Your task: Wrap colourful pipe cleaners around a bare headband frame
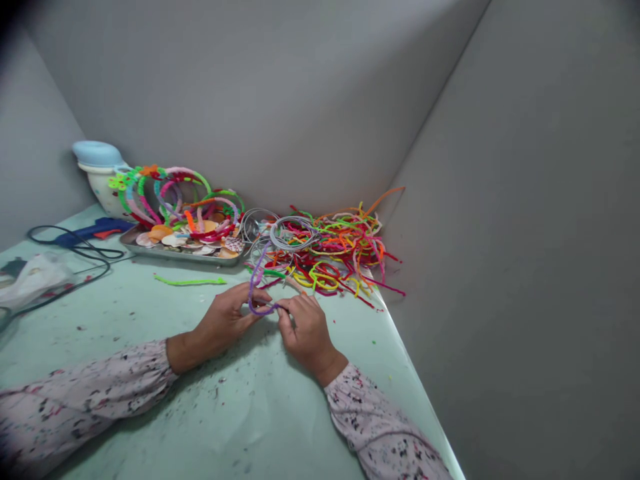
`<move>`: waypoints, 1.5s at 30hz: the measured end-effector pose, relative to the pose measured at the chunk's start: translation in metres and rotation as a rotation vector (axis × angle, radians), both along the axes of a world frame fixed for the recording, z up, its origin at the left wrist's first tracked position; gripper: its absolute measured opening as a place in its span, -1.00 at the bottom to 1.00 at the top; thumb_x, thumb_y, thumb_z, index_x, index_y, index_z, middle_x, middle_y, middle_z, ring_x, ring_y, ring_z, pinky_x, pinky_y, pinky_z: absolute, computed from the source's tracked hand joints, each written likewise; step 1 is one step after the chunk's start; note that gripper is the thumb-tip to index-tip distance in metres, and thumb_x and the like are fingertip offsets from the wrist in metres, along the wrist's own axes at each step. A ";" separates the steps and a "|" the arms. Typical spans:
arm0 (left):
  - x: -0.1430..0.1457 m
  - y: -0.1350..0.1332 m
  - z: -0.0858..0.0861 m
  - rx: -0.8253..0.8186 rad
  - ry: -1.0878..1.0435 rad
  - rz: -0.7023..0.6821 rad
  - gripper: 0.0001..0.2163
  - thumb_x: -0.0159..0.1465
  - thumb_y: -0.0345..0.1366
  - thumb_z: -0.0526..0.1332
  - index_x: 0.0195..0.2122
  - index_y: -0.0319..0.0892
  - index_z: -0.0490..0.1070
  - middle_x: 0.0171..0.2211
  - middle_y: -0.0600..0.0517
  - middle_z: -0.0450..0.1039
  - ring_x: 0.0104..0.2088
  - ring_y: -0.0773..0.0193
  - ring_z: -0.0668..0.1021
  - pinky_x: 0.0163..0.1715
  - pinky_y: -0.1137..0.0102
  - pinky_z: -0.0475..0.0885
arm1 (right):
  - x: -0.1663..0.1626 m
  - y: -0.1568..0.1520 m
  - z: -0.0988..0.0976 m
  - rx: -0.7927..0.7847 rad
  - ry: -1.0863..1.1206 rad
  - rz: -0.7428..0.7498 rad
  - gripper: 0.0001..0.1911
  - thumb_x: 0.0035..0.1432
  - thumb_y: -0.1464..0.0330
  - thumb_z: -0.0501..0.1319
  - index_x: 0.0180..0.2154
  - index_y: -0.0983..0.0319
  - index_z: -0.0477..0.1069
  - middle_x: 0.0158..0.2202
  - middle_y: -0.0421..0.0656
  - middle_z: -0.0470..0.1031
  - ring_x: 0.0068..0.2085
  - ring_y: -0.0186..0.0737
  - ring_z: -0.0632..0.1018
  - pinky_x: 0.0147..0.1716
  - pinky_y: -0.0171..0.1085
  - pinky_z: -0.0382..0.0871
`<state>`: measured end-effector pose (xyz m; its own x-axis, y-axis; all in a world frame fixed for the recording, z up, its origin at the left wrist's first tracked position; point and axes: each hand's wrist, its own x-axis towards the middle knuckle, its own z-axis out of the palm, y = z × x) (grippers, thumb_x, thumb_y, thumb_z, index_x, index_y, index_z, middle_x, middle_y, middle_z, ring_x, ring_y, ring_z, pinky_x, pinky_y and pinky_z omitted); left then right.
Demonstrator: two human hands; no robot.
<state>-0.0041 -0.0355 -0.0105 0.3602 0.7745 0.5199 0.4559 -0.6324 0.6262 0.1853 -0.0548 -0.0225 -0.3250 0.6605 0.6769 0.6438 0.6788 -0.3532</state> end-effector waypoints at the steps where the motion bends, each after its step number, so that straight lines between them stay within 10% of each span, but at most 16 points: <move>1: 0.000 0.000 0.000 -0.003 -0.001 0.000 -0.86 0.26 -0.22 0.20 -0.25 -0.15 0.46 -0.28 -0.03 0.52 -0.24 0.22 0.52 -0.17 0.35 0.36 | 0.000 0.000 0.000 0.003 -0.007 0.000 -0.84 0.24 0.41 0.06 -0.21 0.21 0.40 -0.32 -0.12 0.51 -0.26 -0.16 0.48 -0.21 -0.16 0.31; 45: 0.008 -0.011 0.007 -0.364 -0.216 0.068 -0.89 0.16 -0.30 0.26 -0.44 -0.22 0.42 -0.51 0.11 0.43 -0.48 0.38 0.41 -0.48 0.49 0.29 | -0.001 0.000 0.001 0.059 -0.112 0.028 -0.84 0.25 0.43 0.06 -0.21 0.26 0.41 -0.38 -0.10 0.47 -0.31 -0.16 0.43 -0.28 -0.17 0.26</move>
<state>0.0041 -0.0467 -0.0035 0.2153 0.9396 0.2659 0.3229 -0.3255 0.8887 0.1843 -0.0548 -0.0217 -0.4183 0.6104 0.6726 0.6573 0.7145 -0.2396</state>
